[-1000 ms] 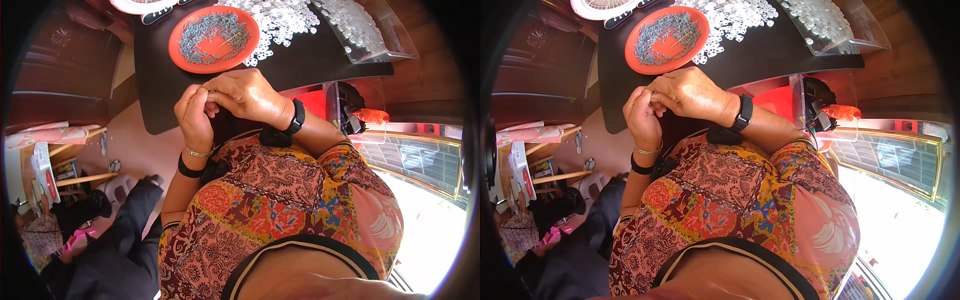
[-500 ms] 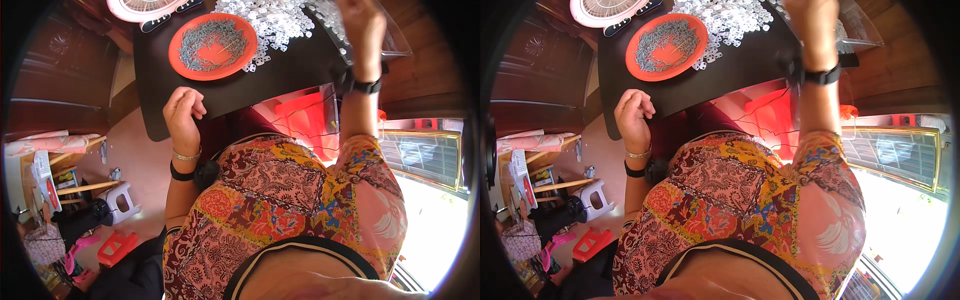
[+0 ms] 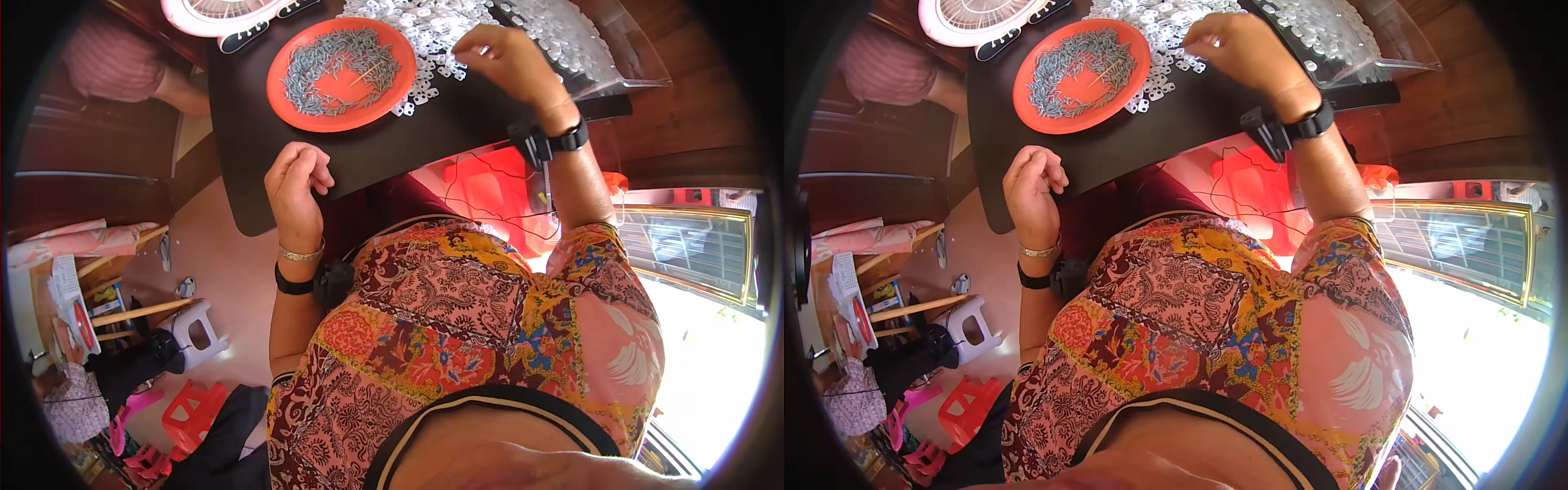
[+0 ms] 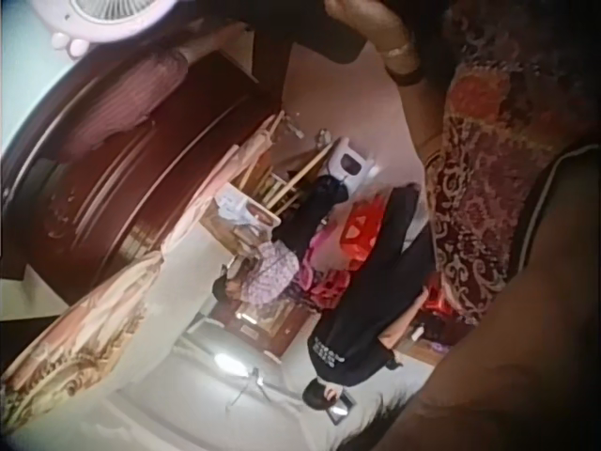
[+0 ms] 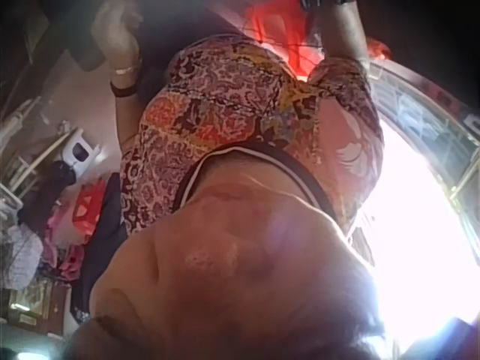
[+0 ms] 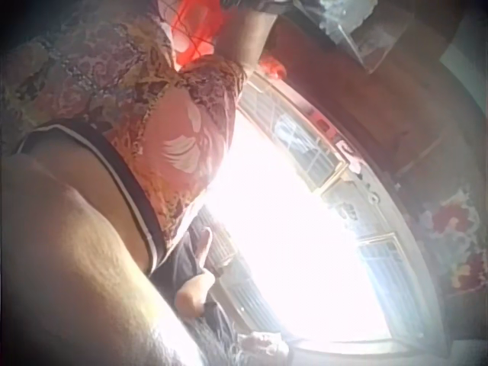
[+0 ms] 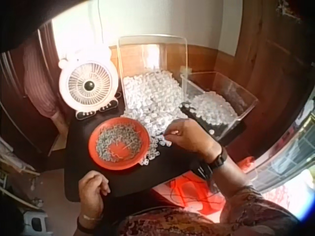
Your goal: Assembling small white plastic components with tiny metal rings.
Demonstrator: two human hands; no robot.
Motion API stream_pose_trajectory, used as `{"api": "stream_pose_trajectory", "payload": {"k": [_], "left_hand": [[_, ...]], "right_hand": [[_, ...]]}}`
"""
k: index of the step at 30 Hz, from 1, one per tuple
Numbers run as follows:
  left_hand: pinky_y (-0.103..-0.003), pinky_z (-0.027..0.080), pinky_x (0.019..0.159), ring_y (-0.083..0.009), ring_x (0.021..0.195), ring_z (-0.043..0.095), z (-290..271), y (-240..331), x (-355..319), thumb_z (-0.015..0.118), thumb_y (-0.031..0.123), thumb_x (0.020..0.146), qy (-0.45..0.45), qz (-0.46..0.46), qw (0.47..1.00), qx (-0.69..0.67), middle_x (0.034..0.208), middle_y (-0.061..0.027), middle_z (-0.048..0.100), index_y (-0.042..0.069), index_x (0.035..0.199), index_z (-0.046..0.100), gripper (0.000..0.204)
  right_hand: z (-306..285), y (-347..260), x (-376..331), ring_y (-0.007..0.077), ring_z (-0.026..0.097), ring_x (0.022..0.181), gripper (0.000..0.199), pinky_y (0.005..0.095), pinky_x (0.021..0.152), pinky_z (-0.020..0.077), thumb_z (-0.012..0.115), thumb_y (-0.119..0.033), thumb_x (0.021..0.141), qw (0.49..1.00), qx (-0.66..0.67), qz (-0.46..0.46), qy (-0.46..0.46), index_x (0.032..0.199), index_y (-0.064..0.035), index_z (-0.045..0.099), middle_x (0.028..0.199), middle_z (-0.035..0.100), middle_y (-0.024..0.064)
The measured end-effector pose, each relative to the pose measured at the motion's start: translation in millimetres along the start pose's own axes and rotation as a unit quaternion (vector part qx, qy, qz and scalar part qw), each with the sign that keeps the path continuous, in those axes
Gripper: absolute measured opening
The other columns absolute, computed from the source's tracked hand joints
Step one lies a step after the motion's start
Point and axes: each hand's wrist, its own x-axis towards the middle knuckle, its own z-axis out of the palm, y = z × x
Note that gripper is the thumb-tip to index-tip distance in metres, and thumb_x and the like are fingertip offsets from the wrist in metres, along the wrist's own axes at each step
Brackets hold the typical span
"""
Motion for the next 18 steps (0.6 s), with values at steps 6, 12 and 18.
{"api": "stream_pose_trajectory", "payload": {"k": [6,12,18], "left_hand": [[-0.021,0.035,0.050,-0.0080,0.055,0.048,5,1,0,0.048,0.014,0.089,-0.007,0.010,1.000,0.024,0.062,-0.0007,0.052,0.001,0.076,0.058,0.021],[-0.021,0.035,0.050,-0.0076,0.055,0.047,4,0,-1,0.049,0.014,0.088,-0.007,0.011,1.000,0.024,0.063,-0.0004,0.052,0.002,0.075,0.058,0.020],[-0.021,0.034,0.050,-0.0076,0.055,0.047,4,0,0,0.049,0.013,0.088,-0.013,0.010,0.999,0.030,0.063,-0.0004,0.053,0.002,0.075,0.058,0.020]], "right_hand": [[34,14,-2,0.0277,0.063,0.078,0.014,0.0393,0.070,0.0518,0.064,-0.023,0.078,0.969,-0.219,-0.118,0.012,0.084,-0.0111,0.067,0.082,0.062,0.0077],[42,10,2,0.0266,0.062,0.079,0.012,0.0381,0.068,0.0512,0.057,-0.018,0.084,0.947,-0.307,-0.096,0.014,0.083,-0.0080,0.063,0.083,0.061,0.0077],[43,17,2,0.0282,0.062,0.078,0.013,0.0390,0.068,0.0512,0.054,-0.017,0.086,0.954,-0.289,-0.071,0.032,0.087,-0.0067,0.061,0.082,0.061,0.0094]]}}
